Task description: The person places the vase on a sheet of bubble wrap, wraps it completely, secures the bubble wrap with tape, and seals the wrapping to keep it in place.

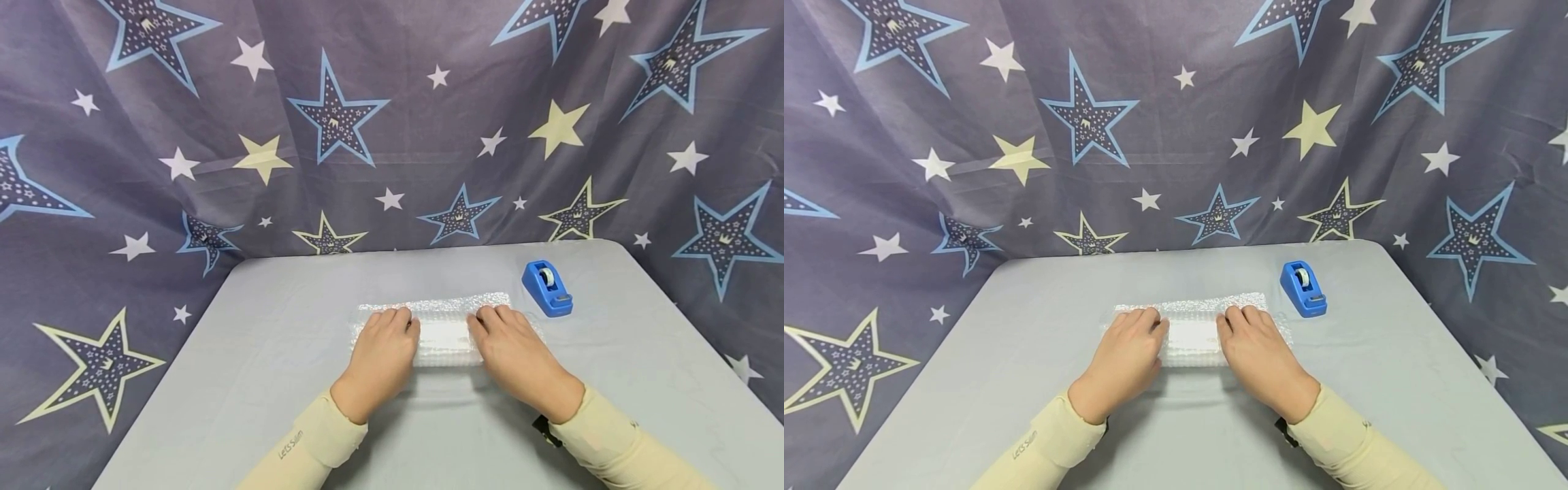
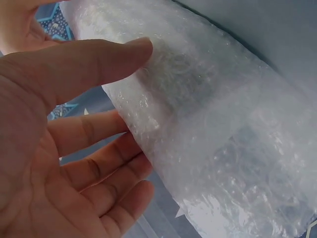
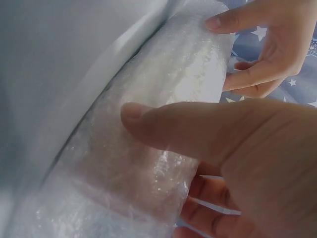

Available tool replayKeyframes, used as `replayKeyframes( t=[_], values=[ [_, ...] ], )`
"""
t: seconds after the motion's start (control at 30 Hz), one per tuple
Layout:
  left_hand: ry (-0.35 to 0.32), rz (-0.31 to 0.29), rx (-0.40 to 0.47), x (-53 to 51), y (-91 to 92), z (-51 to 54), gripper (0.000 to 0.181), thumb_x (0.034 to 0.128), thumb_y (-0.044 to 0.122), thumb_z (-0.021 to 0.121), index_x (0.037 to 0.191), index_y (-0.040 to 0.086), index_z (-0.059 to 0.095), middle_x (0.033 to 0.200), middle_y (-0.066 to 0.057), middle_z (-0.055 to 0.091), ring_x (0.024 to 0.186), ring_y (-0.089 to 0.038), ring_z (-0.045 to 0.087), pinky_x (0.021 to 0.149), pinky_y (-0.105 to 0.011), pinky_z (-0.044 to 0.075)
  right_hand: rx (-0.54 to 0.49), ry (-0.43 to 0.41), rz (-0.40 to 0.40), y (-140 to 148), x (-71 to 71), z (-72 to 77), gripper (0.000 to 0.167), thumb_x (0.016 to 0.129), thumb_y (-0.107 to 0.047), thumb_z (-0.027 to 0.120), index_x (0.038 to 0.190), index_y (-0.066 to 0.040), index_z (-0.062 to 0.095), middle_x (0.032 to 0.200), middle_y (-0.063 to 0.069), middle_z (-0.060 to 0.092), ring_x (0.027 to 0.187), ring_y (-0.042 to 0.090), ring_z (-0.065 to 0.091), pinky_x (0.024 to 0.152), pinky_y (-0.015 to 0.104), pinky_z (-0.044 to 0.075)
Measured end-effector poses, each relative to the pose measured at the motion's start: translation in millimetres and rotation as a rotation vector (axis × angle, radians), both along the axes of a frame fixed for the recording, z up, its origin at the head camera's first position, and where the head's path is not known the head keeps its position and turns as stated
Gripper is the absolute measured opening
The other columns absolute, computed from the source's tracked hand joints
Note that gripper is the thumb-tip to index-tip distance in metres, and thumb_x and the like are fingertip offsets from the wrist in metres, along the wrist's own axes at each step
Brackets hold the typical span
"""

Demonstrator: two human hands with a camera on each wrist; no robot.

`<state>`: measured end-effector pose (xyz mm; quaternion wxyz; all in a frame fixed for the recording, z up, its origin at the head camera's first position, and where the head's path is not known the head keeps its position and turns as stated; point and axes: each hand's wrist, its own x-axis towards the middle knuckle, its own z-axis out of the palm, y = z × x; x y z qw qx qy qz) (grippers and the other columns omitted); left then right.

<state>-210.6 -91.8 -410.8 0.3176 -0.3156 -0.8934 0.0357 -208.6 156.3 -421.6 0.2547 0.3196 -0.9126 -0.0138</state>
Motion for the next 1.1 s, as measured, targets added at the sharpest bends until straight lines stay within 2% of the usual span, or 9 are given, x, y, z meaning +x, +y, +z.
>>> replayKeyframes(
  t=[0.2,0.4,0.7,0.87,1.1],
  values=[
    [0.009,-0.002,-0.003,0.8,0.9,1.3,0.014,0.0724,-0.002,0.065,0.083,0.007,0.065,0.078,-0.003,0.052,0.067,-0.022,0.052,0.064,-0.035,0.039,0.002,0.032,0.011,1.0,-1.1,-0.6,0.035,0.088,0.000,0.063,0.123,0.003,0.066,0.103,0.013,0.061,0.086,0.030,0.052,0.080,0.045,0.046],
    [0.018,-0.013,0.011,0.7,1.2,1.9,0.017,0.0729,-0.005,0.062,0.072,0.011,0.056,0.072,-0.002,0.050,0.063,-0.022,0.053,0.061,-0.035,0.040,-0.006,0.066,0.023,1.3,-1.7,-1.3,0.033,0.088,0.000,0.062,0.120,0.004,0.066,0.101,0.014,0.063,0.086,0.032,0.056,0.080,0.047,0.047],
    [0.019,-0.012,0.010,-1.3,0.5,0.9,0.015,0.0716,-0.004,0.063,0.074,0.010,0.059,0.073,-0.003,0.055,0.066,-0.023,0.058,0.062,-0.036,0.042,0.002,0.068,0.010,0.4,-0.3,0.1,0.025,0.092,-0.001,0.056,0.116,0.002,0.064,0.101,0.014,0.066,0.089,0.033,0.060,0.081,0.046,0.047],
    [-0.005,-0.008,0.012,-1.7,0.3,0.4,0.014,0.0708,-0.004,0.063,0.075,0.009,0.060,0.074,-0.004,0.057,0.067,-0.023,0.058,0.063,-0.037,0.043,0.010,0.039,-0.005,-2.1,0.2,0.4,0.023,0.092,0.000,0.058,0.114,0.001,0.063,0.102,0.013,0.065,0.089,0.032,0.060,0.080,0.045,0.047],
    [0.002,-0.002,-0.002,-2.0,0.6,-2.0,0.016,0.0782,-0.002,0.057,0.087,0.005,0.069,0.081,-0.005,0.062,0.074,-0.024,0.063,0.072,-0.038,0.047,-0.007,-0.002,-0.001,-3.3,0.1,-1.3,0.032,0.088,0.007,0.060,0.120,0.005,0.063,0.111,0.016,0.060,0.093,0.032,0.059,0.086,0.047,0.052]
  ],
)
